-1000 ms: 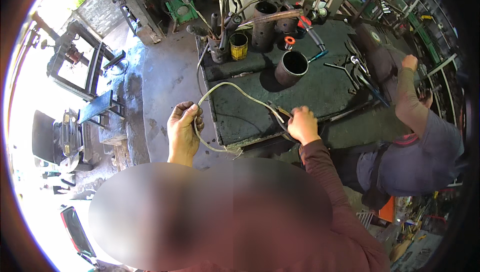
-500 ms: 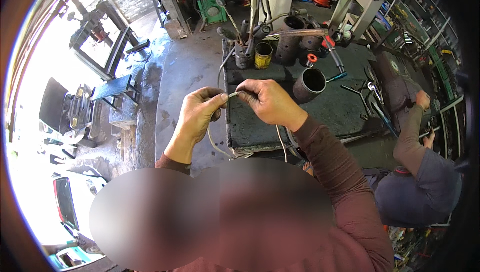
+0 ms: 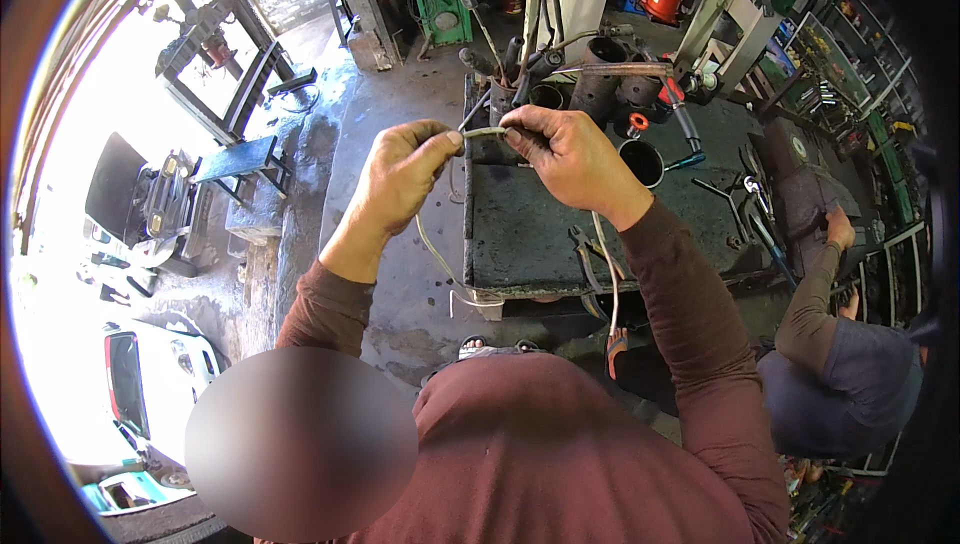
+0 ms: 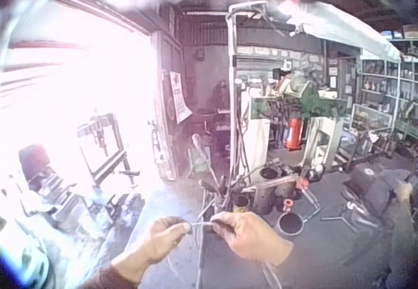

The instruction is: The person works on a vehicle's engine bay, handling a white cable by pulling, measuring, and cutting it with pliers. They repeatedly route the cable through the engine compartment and trim it at a workbench.

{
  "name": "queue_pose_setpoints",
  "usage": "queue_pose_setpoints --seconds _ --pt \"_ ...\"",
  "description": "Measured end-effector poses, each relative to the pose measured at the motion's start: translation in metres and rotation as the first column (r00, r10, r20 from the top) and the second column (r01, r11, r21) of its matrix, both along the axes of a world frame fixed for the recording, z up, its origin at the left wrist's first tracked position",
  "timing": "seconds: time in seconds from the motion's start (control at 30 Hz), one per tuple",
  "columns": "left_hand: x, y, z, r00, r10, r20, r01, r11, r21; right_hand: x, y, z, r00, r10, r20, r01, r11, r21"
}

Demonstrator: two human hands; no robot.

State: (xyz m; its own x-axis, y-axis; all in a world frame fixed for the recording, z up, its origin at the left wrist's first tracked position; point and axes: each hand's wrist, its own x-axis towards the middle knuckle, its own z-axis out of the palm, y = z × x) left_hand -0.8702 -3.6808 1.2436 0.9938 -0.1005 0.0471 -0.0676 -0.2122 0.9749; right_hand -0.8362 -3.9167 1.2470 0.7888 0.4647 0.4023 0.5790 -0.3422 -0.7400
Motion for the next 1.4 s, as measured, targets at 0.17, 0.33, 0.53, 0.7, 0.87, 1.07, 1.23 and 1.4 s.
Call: queue_pose_setpoints --seconds 0.17,0.33,0.53,0.7,0.87,1.07,1.23,1.4 --pt "0.008 0.005 0.021 0.992 -0.006 0.129 -0.033 0.955 0.294 0.002 -0.002 -0.001 0.997 -0.005 0.078 0.003 1.0 0.021" --pt "0.008 0.005 0.029 0.985 0.029 0.169 -0.083 0.944 0.321 0.004 -0.003 0.003 0.998 0.015 0.055 -0.017 0.999 0.04" --pt "0.004 0.015 0.032 0.998 -0.041 -0.055 0.036 0.995 -0.088 0.011 -0.009 -0.002 0.998 -0.007 0.056 0.003 0.997 0.071" --pt "0.006 0.023 0.031 0.991 -0.124 -0.041 0.104 0.938 -0.332 0.016 -0.005 -0.015 0.997 0.05 -0.064 -0.038 0.983 0.18" --pt "0.018 0.016 0.027 0.997 -0.071 -0.017 0.057 0.901 -0.43 0.024 0.003 -0.042 0.913 0.237 -0.333 -0.083 0.906 0.416" --pt "0.018 0.004 0.035 0.998 0.014 -0.062 -0.037 0.919 -0.392 0.017 0.007 -0.051 0.903 0.213 -0.374 -0.027 0.895 0.445" --pt "0.023 0.008 0.032 0.998 -0.036 -0.043 0.019 0.938 -0.346 0.015 0.01 -0.056 0.883 0.233 -0.408 -0.007 0.875 0.485" --pt "0.026 -0.001 0.031 0.999 0.028 -0.032 -0.038 0.922 -0.384 0.011 0.014 -0.058 0.872 0.232 -0.431 0.013 0.869 0.495"
